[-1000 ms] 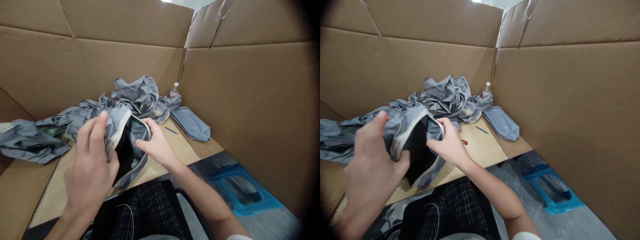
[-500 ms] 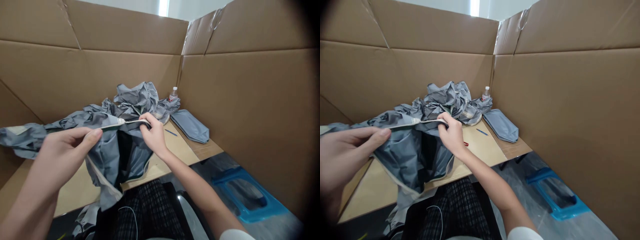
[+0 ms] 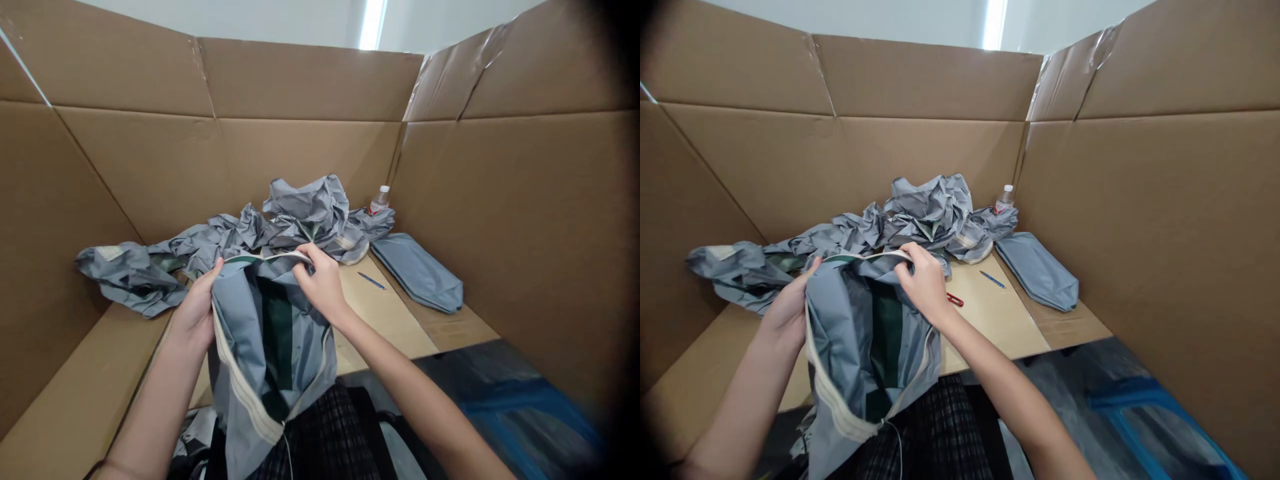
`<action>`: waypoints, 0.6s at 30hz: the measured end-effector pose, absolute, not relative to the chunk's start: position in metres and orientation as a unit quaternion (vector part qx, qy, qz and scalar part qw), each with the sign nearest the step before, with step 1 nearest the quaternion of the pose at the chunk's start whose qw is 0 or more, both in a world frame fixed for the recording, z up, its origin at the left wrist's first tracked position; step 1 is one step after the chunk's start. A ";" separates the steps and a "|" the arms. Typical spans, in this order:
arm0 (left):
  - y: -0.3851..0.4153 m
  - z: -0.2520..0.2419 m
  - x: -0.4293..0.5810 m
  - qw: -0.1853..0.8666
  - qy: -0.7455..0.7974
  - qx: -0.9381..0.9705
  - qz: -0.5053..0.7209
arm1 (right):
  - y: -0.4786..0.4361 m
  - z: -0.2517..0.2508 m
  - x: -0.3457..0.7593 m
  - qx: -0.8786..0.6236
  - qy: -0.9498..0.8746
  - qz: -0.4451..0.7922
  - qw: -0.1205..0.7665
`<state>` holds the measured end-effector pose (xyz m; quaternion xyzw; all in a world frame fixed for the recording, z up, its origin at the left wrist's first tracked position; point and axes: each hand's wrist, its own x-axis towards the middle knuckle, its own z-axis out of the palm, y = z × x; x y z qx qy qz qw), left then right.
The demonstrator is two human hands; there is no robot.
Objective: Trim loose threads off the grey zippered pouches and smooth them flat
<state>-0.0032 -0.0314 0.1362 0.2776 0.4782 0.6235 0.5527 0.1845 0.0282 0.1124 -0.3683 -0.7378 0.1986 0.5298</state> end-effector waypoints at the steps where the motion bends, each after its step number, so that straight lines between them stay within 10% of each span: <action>1: -0.031 0.136 -0.004 0.552 0.480 0.276 0.624 | 0.026 0.112 0.183 -0.370 -0.741 0.190 0.527; 9: -0.034 0.139 -0.022 0.496 0.505 0.393 0.587 | 0.026 0.140 0.179 -0.382 -0.817 0.274 0.333; 18: -0.030 0.157 -0.038 0.092 0.671 0.660 0.324 | 0.036 0.160 0.171 -0.363 -0.842 0.285 0.280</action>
